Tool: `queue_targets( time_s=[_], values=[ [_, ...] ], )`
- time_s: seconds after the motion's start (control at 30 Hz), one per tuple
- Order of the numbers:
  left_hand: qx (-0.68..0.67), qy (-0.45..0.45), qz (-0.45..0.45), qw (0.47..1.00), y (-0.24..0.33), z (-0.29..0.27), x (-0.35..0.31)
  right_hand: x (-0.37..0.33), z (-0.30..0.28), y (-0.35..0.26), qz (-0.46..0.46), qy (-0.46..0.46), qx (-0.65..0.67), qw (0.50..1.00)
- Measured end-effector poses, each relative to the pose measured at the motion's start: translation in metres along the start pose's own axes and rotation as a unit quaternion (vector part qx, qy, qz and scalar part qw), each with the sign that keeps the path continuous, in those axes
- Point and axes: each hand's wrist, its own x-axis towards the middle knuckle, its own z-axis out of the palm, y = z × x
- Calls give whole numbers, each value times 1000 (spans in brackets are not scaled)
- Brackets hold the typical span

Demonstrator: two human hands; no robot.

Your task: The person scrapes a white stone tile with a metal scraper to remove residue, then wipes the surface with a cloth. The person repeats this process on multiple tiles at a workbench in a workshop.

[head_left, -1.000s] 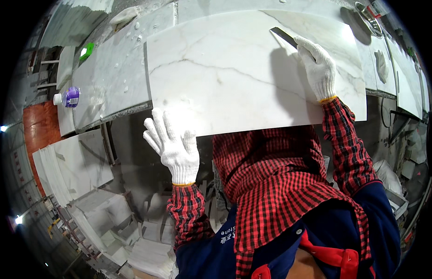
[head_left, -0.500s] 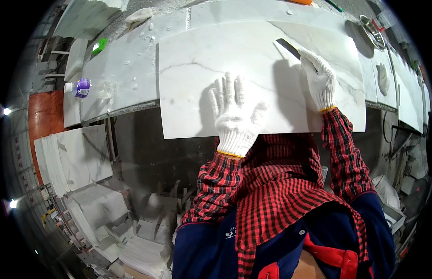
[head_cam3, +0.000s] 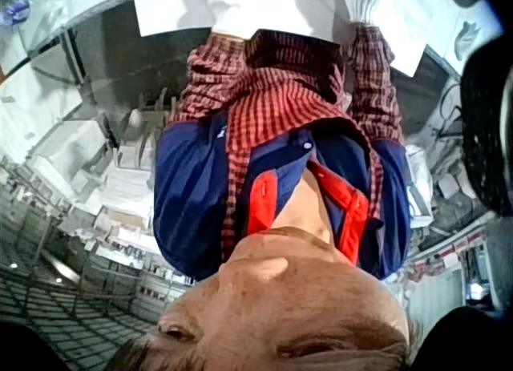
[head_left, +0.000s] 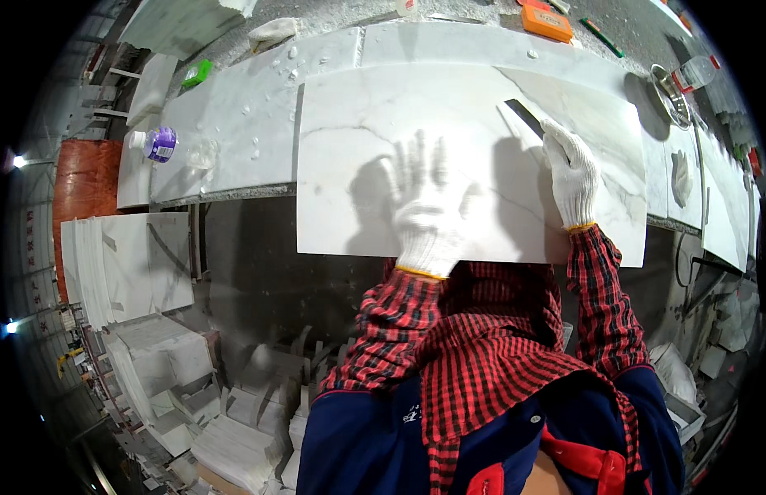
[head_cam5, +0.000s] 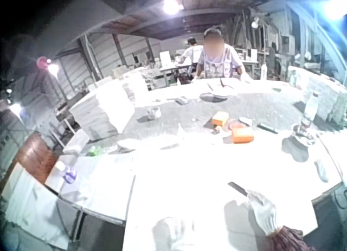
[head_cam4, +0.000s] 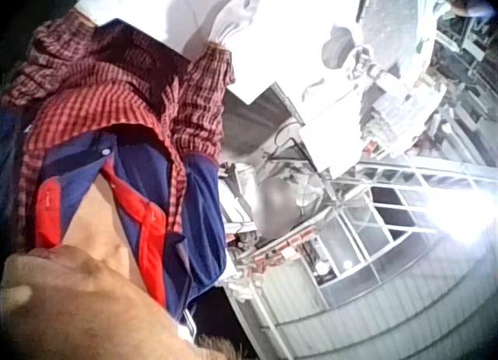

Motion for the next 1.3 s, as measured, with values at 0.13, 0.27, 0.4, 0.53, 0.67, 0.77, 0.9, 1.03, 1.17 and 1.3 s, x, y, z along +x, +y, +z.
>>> queue_targets(
  time_s=[0.13, 0.27, 0.4, 0.53, 0.67, 0.77, 0.9, 1.03, 1.17, 1.3],
  values=[
    [47, -71, -66, 994, -23, -25, -1, 1, -4, -2, 11, -1, -14, 1000],
    [-22, -66, 3, 998, 15, -12, 8, 0, -1, 1, -7, 10, -13, 1000],
    [-81, 41, 40, 995, 23, -4, 13, -1, 2, 7, 1, -5, -23, 1000],
    [-25, 83, -20, 996, -13, -12, 7, 0, -2, 5, 2, 4, -22, 1000],
    [-65, 67, 7, 996, -9, 0, 2, 0, -3, -2, 17, -6, -56, 998],
    [-560, 64, -32, 825, 21, -5, 5, 1, 1, 12, 10, 22, 32, 999],
    [-825, 85, -188, 526, 31, -16, 3, -4, -2, -47, 210, 38, 242, 947],
    [-845, 139, -317, 408, 3, -39, -13, -43, 41, -160, 251, -147, 381, 877],
    [-775, 219, -414, 424, -9, -115, -32, -60, 137, -183, -24, -256, 277, 926],
    [-876, 203, -218, 379, -78, -132, -75, -30, 171, -206, 50, -292, 287, 911]
  ],
)
